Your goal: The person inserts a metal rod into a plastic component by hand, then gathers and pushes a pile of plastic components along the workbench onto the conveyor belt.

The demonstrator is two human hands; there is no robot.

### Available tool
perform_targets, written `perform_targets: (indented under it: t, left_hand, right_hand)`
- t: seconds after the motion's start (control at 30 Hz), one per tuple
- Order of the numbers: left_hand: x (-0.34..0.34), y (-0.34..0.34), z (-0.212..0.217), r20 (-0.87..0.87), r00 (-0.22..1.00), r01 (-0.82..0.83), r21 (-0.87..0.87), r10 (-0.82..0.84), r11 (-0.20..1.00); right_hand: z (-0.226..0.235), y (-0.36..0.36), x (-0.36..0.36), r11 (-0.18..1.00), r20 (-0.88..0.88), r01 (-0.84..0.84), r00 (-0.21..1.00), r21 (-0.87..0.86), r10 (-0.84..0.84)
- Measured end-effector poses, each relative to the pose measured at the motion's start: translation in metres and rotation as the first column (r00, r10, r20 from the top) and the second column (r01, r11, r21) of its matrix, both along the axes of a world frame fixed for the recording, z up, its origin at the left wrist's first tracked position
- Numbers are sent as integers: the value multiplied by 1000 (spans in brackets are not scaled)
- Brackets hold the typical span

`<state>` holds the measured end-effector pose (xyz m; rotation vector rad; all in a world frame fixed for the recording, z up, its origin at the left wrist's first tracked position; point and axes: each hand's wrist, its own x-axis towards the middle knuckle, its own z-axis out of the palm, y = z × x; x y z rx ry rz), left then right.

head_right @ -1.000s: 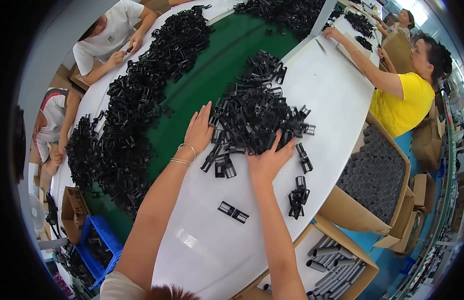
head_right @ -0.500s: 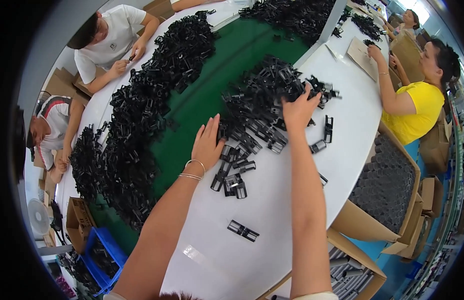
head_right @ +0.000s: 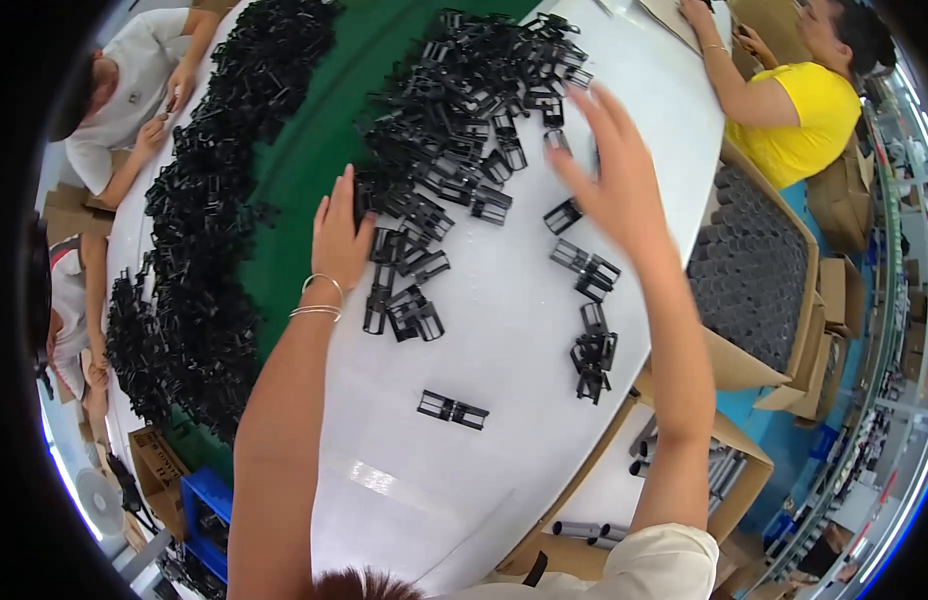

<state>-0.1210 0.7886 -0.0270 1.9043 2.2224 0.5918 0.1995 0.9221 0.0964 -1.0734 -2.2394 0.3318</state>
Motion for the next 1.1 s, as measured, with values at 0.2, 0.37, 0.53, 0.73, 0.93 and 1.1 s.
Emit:
perform_targets:
  t: [0.2,0.37,0.53,0.73,0.93,1.1]
  left_hand:
    - [6,0,4,-1,1000,-5,12,5,1000]
    - [9,-2,2,-12,1000,-16,19,17,1000]
    - [13,1,-1,0,1000,-21,10,21,1000]
    - [7,-1,4,-14,999,-42,-4,42,999]
    - [15,2,5,25,1000,-15,8,15,1000]
    - [17,0,5,63,997,-35,4,35,999]
  right_hand:
    - [-69,-233,95,961,24,194,981,-199,-193]
    - [-102,-235,67,896,65,381,924,-229,-377]
    - [-104,-124,31,868,-168,440,860,-231,-481]
    - [-90,-15,-27,882,-64,470,879,-40,-472]
    - [-97,134,-76,935,-76,345,938,78,-339]
    - [-61,175,-94,962,-163,274,949,-2,-271]
